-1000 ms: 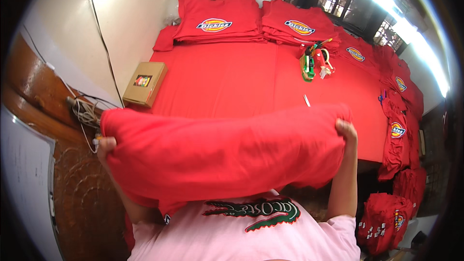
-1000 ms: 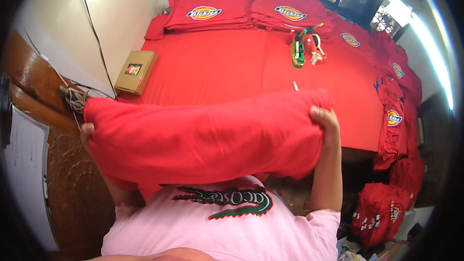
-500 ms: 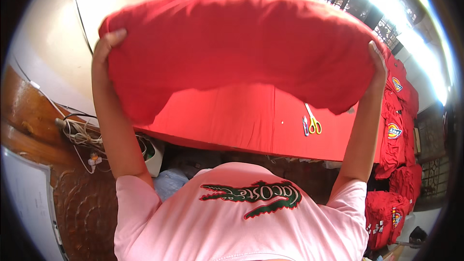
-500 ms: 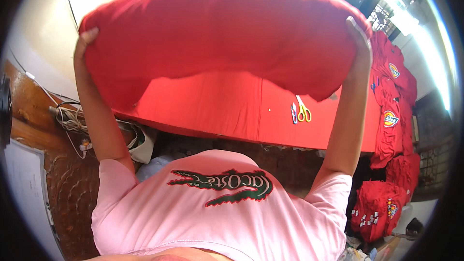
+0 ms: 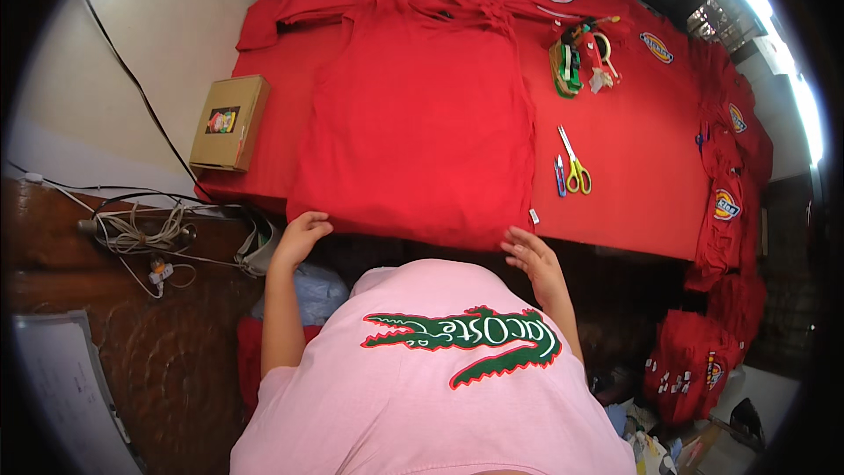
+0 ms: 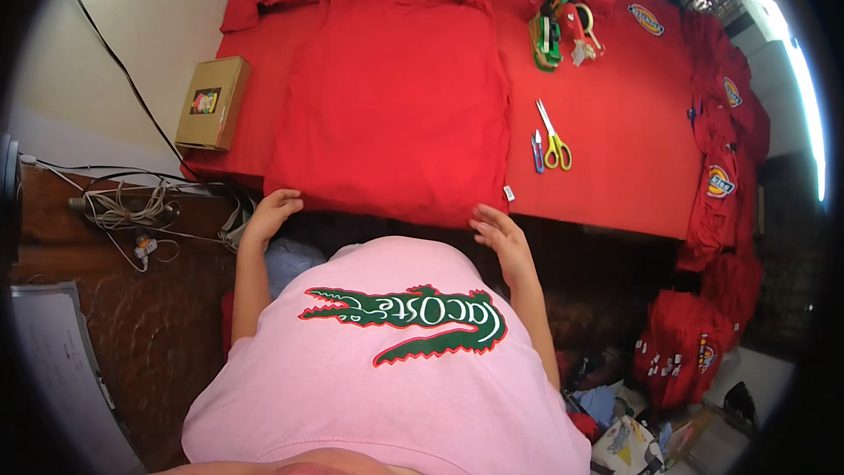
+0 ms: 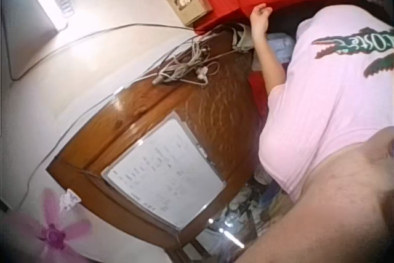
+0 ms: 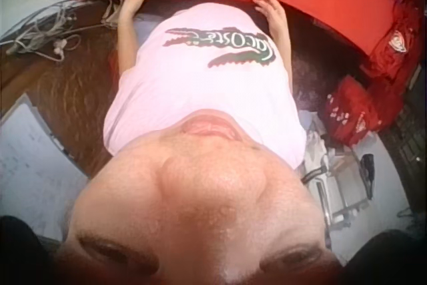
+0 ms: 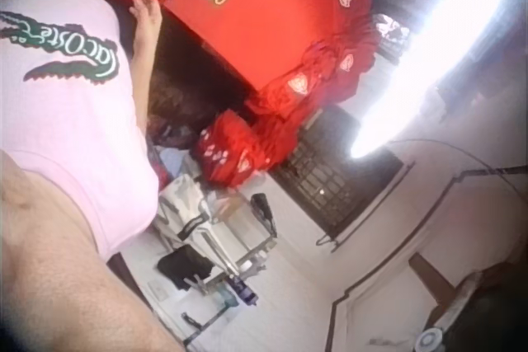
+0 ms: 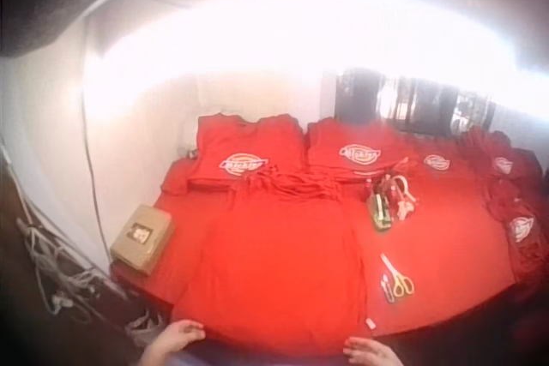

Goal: The person uses yellow-handled scissors to trim loose threads and tags from red t-shirts on a table. They then fold the shirts and stack them. Another person is visible nearby handling similar shirts.

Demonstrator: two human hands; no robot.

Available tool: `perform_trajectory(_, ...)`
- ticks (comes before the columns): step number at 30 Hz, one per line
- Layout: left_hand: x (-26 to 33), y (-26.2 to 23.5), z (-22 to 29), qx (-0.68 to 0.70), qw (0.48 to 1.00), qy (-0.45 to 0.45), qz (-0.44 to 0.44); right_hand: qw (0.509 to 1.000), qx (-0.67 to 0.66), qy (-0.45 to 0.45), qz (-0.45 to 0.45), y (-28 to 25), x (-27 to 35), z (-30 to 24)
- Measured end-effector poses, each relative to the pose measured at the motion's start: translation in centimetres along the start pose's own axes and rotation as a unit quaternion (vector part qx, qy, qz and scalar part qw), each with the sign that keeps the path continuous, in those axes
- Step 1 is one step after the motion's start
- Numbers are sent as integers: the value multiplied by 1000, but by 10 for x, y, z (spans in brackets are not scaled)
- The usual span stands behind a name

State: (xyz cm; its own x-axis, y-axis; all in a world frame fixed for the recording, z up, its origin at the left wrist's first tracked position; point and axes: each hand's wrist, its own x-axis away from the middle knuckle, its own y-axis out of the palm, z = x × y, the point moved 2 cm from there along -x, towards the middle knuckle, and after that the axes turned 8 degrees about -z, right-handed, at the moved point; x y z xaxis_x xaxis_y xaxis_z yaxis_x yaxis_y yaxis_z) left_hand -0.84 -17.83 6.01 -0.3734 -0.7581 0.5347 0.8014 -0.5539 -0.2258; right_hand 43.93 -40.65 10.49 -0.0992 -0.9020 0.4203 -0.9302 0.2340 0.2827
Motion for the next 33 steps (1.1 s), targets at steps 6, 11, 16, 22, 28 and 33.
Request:
perform_trajectory(6,-53,127,22,-83,985,70,-132,894,-26,-201,-399,143,68,-191)
perform_trajectory(11,-1,214,43,-217,940,101,-242,758,-33,-340,-555,173,126,-230)
perform_trajectory(16,18,247,-26,-218,929,71,-289,743,14,-397,-538,162,167,-233)
perform_trajectory(22,45,229,-71,-280,928,27,-245,731,44,-423,-534,144,179,-224)
perform_trajectory(28,74,242,48,26,949,92,-301,743,55,-453,-489,127,174,-222)
perform_trajectory(33,170,229,252,205,800,277,-491,874,7,-437,-214,64,146,-173)
